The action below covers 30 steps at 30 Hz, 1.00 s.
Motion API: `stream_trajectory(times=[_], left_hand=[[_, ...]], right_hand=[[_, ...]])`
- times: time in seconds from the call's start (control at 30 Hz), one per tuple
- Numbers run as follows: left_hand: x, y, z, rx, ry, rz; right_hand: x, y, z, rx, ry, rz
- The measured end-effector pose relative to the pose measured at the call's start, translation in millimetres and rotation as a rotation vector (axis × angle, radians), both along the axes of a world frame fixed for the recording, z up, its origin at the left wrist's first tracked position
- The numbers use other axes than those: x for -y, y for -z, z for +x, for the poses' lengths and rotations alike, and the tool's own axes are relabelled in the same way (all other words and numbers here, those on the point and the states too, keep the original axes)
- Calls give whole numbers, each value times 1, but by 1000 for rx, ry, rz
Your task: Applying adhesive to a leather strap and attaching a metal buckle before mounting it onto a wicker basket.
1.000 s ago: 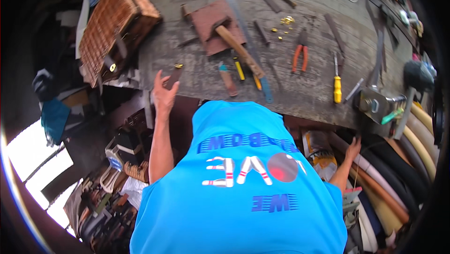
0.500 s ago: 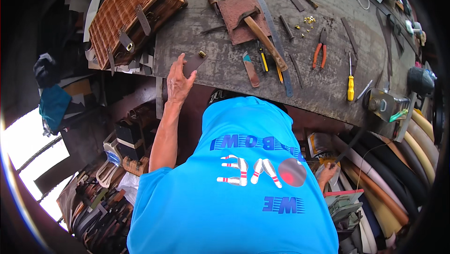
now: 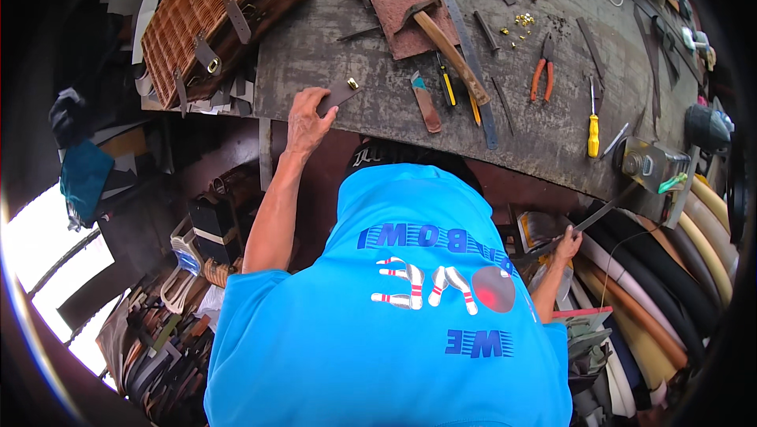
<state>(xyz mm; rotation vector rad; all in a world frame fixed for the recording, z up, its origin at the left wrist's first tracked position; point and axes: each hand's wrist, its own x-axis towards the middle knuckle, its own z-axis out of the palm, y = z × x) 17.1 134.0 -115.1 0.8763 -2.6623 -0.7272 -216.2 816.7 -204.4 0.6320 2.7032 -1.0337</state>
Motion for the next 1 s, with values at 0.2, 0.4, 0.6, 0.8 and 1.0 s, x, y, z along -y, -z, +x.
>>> stream_trajectory(times=[0.2, 0.4, 0.6, 0.8, 1.0], left_hand=[[12, 39, 0, -107, 7, -45], [10, 67, 7, -175, -44, -69], [9, 73, 10, -190, -29, -120], [13, 78, 14, -263, -23, -96], [11, 81, 16, -261, -33, -50]], right_hand=[[29, -19, 156, 100, 326, -158], [158, -88, 246, 37, 184, -242], [215, -87, 271, -47, -246, -264], [301, -113, 243, 55, -762, -76], [312, -85, 235, 139, -804, -62]])
